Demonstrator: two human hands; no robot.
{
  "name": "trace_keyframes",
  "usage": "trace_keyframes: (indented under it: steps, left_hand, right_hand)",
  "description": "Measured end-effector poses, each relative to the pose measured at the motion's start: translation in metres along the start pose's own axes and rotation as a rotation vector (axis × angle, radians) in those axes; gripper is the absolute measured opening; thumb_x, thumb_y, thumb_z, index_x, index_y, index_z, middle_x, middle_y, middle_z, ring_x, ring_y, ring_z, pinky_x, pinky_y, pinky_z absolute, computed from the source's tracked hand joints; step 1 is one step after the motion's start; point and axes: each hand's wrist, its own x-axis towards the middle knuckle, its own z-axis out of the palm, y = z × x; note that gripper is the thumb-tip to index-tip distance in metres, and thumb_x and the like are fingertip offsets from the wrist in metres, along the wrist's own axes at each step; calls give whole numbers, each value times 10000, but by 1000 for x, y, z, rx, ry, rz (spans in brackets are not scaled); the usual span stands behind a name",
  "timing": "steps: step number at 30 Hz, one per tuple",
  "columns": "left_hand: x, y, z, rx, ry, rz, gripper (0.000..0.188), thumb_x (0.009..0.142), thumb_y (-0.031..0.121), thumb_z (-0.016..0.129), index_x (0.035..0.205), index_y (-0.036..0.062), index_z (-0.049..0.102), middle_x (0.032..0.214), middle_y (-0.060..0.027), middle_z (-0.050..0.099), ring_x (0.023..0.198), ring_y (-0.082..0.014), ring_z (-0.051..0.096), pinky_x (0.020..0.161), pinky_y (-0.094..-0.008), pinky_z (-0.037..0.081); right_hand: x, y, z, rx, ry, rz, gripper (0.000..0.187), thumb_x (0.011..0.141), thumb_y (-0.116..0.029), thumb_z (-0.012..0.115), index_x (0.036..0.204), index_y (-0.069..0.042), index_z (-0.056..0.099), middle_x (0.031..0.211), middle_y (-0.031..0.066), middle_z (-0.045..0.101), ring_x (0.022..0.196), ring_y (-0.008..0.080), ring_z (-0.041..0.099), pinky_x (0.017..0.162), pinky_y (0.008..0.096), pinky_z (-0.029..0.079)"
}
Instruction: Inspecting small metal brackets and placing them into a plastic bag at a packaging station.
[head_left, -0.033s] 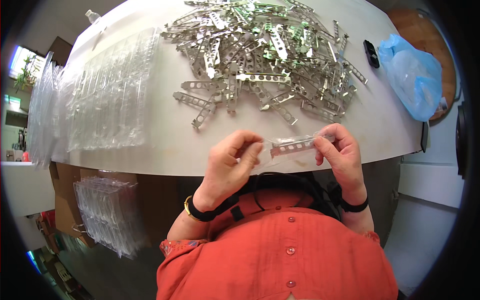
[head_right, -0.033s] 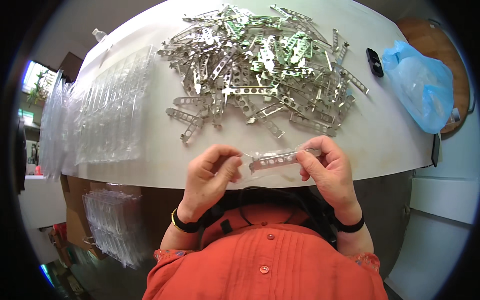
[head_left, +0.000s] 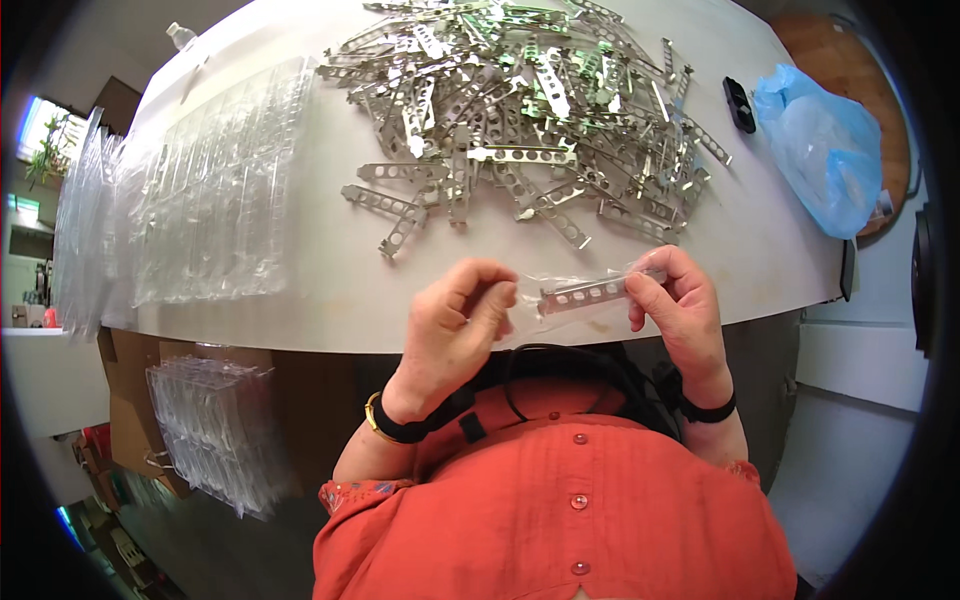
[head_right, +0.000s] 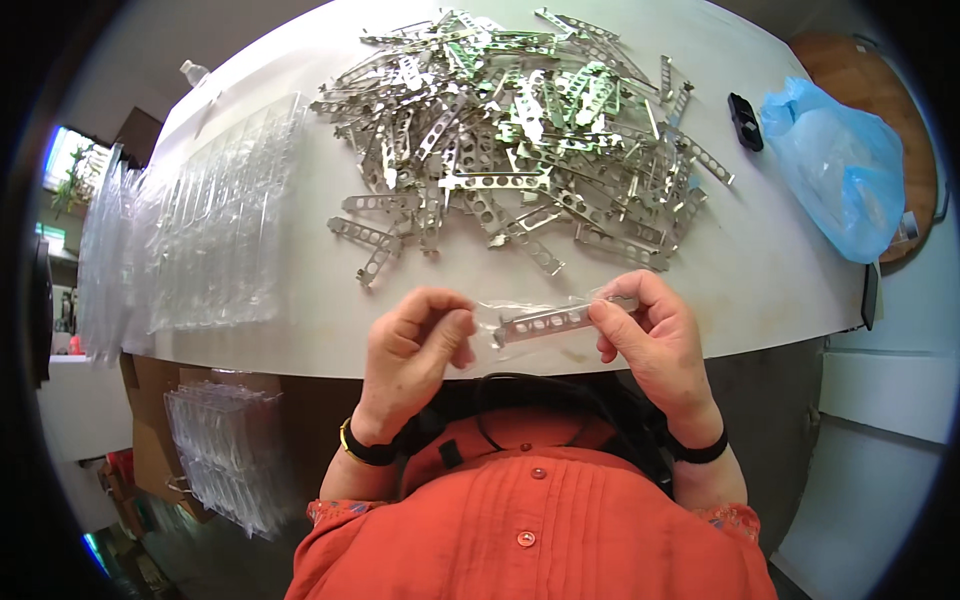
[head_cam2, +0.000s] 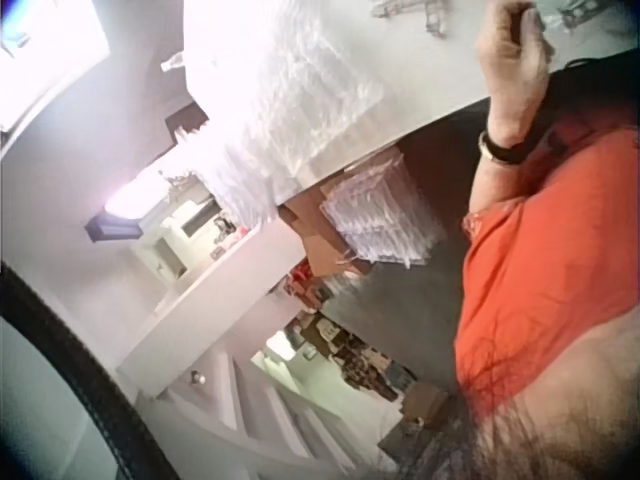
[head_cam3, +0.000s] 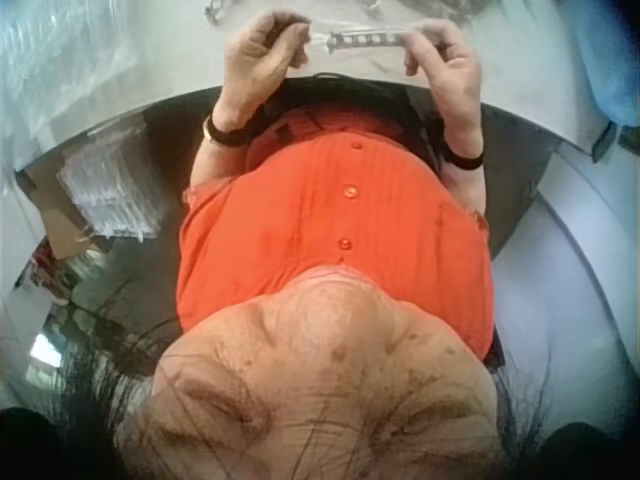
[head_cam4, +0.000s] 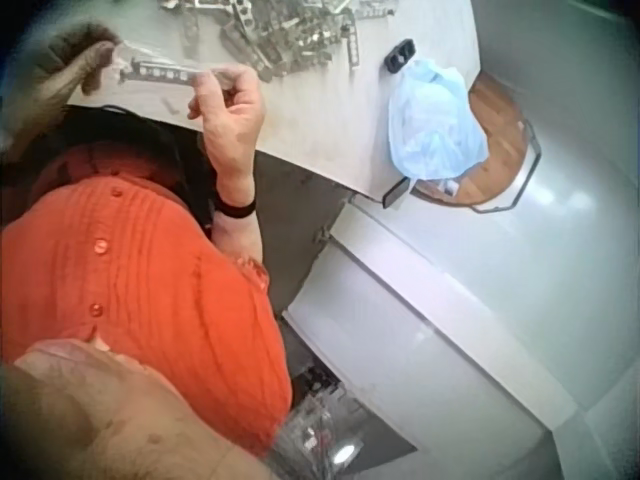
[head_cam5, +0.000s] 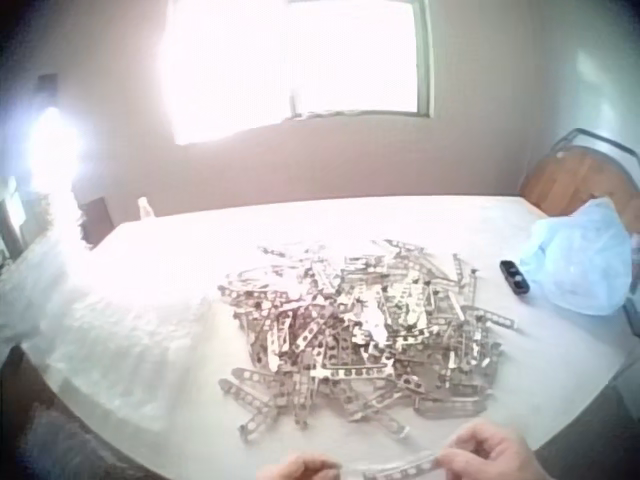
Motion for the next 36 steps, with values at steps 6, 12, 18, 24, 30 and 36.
trace_keyframes:
  steps: [6, 12, 18, 24, 30, 36]
  left_hand:
    - [7, 6, -4, -87, 32, -129, 80, 992, 60, 575, 1014, -9, 609, 729, -17, 608, 521, -36, 522, 458, -189, 418]
    - [9, 3, -18, 98, 109, -66, 120, 965, 75, 622, 1043, -16, 623, 827, -60, 650, 696, -110, 616, 620, -235, 495]
    - [22, 23, -3, 568, -46, 432, 325, 863, 165, 738, 1101, -16, 613, 1049, -188, 642, 964, -315, 630, 812, -348, 502]
    - [12, 23, 12, 413, -354, 24, 307, 880, 203, 726, 1078, 1, 607, 840, -142, 664, 742, -277, 644, 642, -345, 492]
    - [10, 11, 8, 210, -376, -13, 196, 956, 181, 653, 1009, -5, 621, 682, -31, 563, 587, -126, 503, 541, -287, 410]
    - [13, 15, 2, -8, -351, -171, 213, 986, 210, 626, 1000, -3, 622, 697, 50, 505, 634, -35, 434, 546, -221, 372]
  right_hand:
    - [3, 2, -1, 53, -19, 35, 127, 947, -113, 653, 1012, -24, 590, 827, 25, 643, 637, 63, 572, 559, 218, 481]
    - [5, -1, 1, 21, 0, 23, 132, 947, -124, 656, 1009, -23, 597, 797, 12, 630, 631, 48, 565, 548, 210, 476]
    - [3, -2, 6, 5, -36, 55, 137, 947, -128, 661, 1010, -24, 598, 787, 6, 619, 634, 40, 566, 552, 200, 479]
    - [1, -2, 12, 81, -87, 73, 129, 954, -111, 649, 1026, -20, 592, 838, 10, 635, 673, 44, 587, 595, 202, 504]
    - [3, -4, 13, 209, -72, 37, 131, 975, -97, 618, 1056, -5, 573, 885, 40, 652, 726, 76, 623, 656, 243, 541]
    - [4, -6, -6, 79, -85, 54, 119, 994, -118, 589, 1037, -11, 560, 882, 44, 651, 748, 90, 627, 679, 244, 535]
